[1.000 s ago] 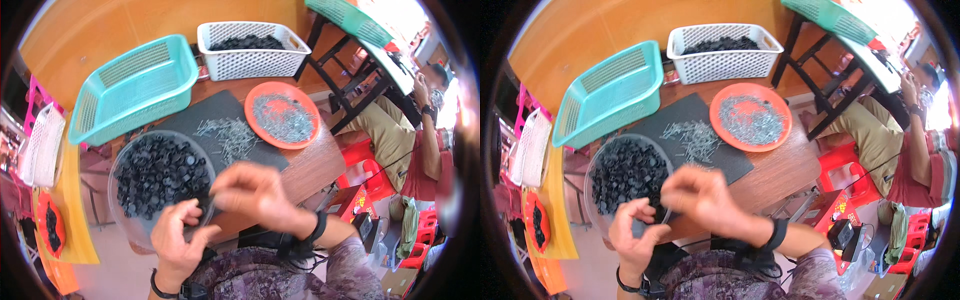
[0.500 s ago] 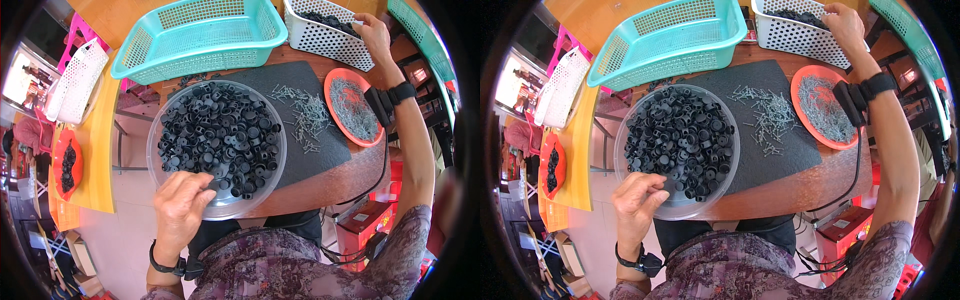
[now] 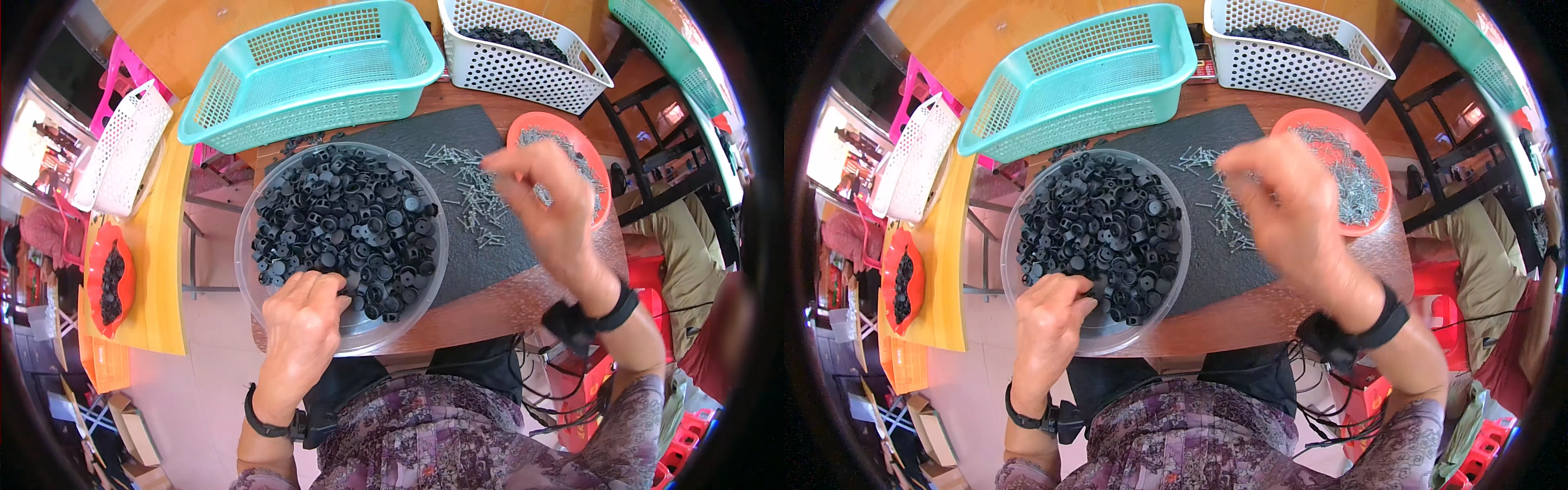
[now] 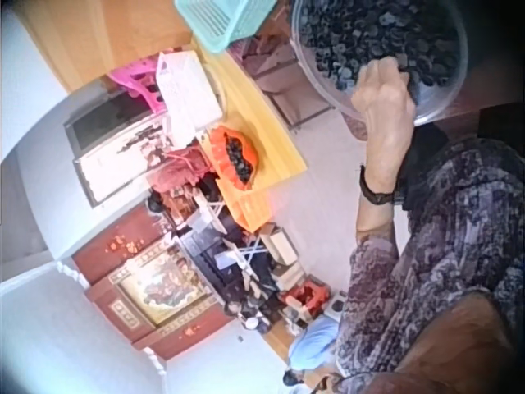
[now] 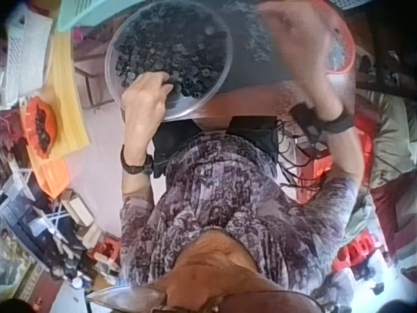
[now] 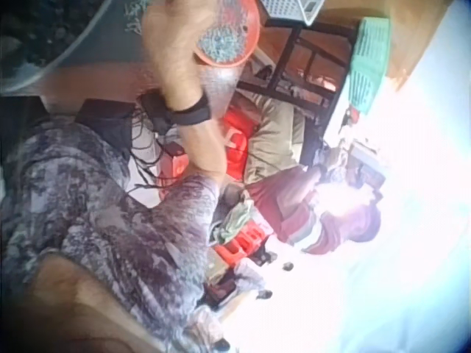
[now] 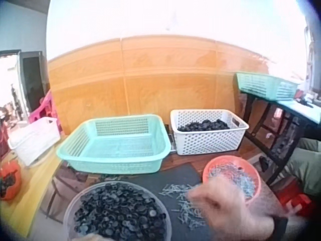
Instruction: Assembling small black plastic fasteners or eyelets by hand at a workbench.
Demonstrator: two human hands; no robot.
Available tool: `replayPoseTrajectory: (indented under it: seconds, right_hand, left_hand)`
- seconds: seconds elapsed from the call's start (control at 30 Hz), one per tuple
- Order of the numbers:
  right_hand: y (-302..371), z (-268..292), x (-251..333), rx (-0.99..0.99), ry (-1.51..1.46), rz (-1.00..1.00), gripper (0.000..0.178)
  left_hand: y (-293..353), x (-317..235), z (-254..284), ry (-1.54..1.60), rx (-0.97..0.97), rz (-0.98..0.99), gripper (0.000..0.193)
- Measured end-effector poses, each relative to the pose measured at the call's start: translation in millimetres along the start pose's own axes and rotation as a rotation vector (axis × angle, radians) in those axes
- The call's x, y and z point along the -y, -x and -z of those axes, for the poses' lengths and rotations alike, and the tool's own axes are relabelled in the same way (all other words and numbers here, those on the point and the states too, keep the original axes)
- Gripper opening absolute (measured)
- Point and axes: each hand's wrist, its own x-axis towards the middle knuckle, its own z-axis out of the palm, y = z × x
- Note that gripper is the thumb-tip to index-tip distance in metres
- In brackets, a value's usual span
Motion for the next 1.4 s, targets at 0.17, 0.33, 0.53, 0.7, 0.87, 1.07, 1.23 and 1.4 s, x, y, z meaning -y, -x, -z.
replayPoseTrajectory:
  seconds: [0.17,0.33,0.53,0.7,0.87,1.07,1.23,1.4]
  right_hand:
    - [43.3,-23.5,58.0,0.176,-0.384,-0.093,0.021]
    - [62.2,-42.0,89.5,0.265,-0.709,-0.49,0.012]
    - [65.9,-39.6,92.3,0.295,-0.933,-0.732,0.014]
    - [67.4,-35.0,95.3,0.283,-1.027,-0.812,0.015]
    - [70.5,-36.2,95.0,0.261,-1.089,-0.837,0.017]
    - [73.0,-35.4,98.7,0.221,-1.095,-0.816,0.019]
    - [72.7,-38.6,101.2,0.093,-1.003,-0.65,0.017]
    - [73.2,-37.0,93.1,0.05,-0.684,-0.353,0.021]
  left_hand:
    - [4.9,-26.6,14.2,0.363,-0.129,0.044,0.024]
    - [9.2,-40.0,17.7,0.364,-0.183,-0.015,0.029]
    - [12.6,-43.9,15.3,0.381,-0.178,-0.054,0.03]
    - [18.0,-40.9,11.9,0.601,-0.2,0.034,0.026]
    - [17.9,-44.1,4.2,0.563,-0.273,-0.016,0.022]
    - [22.9,-44.1,6.0,0.819,-0.208,0.197,0.022]
    - [26.7,-37.7,-1.7,1.043,-0.182,0.248,0.021]
    - [21.5,-40.4,-3.3,1.44,-0.082,0.416,0.02]
